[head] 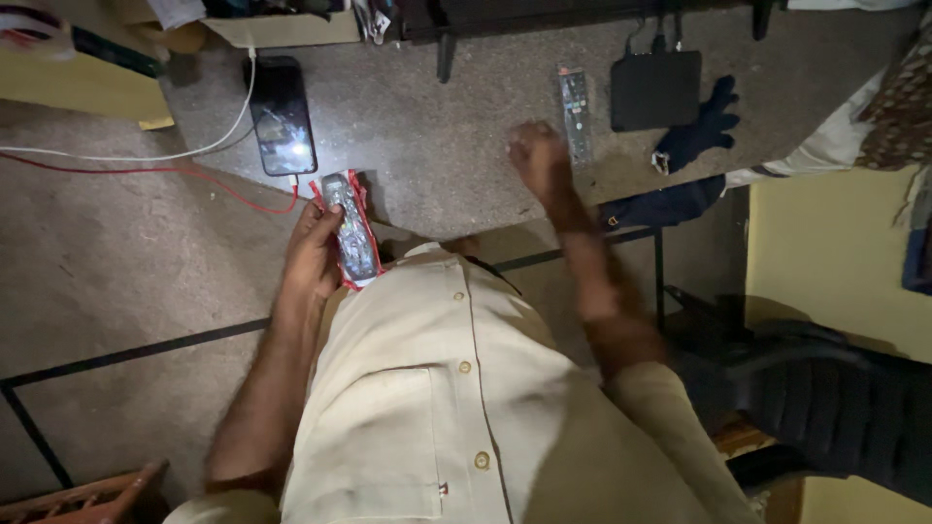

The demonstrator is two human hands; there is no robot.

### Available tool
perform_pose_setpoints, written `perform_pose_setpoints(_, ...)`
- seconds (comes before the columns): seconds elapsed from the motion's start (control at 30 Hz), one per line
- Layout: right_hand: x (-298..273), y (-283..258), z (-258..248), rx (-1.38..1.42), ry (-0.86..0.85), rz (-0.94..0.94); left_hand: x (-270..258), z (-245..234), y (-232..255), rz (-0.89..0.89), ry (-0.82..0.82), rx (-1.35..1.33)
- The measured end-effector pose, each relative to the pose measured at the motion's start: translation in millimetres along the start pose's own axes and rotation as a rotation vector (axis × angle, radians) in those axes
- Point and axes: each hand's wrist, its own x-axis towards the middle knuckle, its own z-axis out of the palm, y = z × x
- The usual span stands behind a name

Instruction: The person unboxes a television remote by removing it from its plastic wrapper and wiping it with a cloth before lifting the television itself.

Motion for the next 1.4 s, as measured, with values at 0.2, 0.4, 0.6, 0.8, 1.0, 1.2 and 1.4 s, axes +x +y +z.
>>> perform_pose_setpoints(0.2,1,35,42,-0.578,-0.245,-0.093,10,13,-4,-0.04,-0.034,0.053)
perform_pose_setpoints(0.4,-16,13,13,0.095,-0.057,0.377,17,23,-5,-0.043,-0.072,0.154)
perform_pose_setpoints(0.6,-15,-45,-35,0.966,-0.068,0.678,21,47,-10,-0.003,-0.241,0.216)
perform_pose_setpoints(0.8,-33,-95,-70,1.283,-0.037,0.67,13,77,-11,-0.077,-0.34,0.245)
perform_pose_setpoints(1.0,-38,-111,-84,1.416,0.082,0.48,6,104,1,-0.092,-0.458,0.203)
perform_pose_setpoints(1.2,-36,-142,-115,1.511,0.024,0.48,-5,122,-5,-0.144,-0.514,0.249)
perform_pose_setpoints(1.4,-42,-155,-123,1.158,-0.065,0.408,-9,116,-22,-0.143,-0.549,0.33)
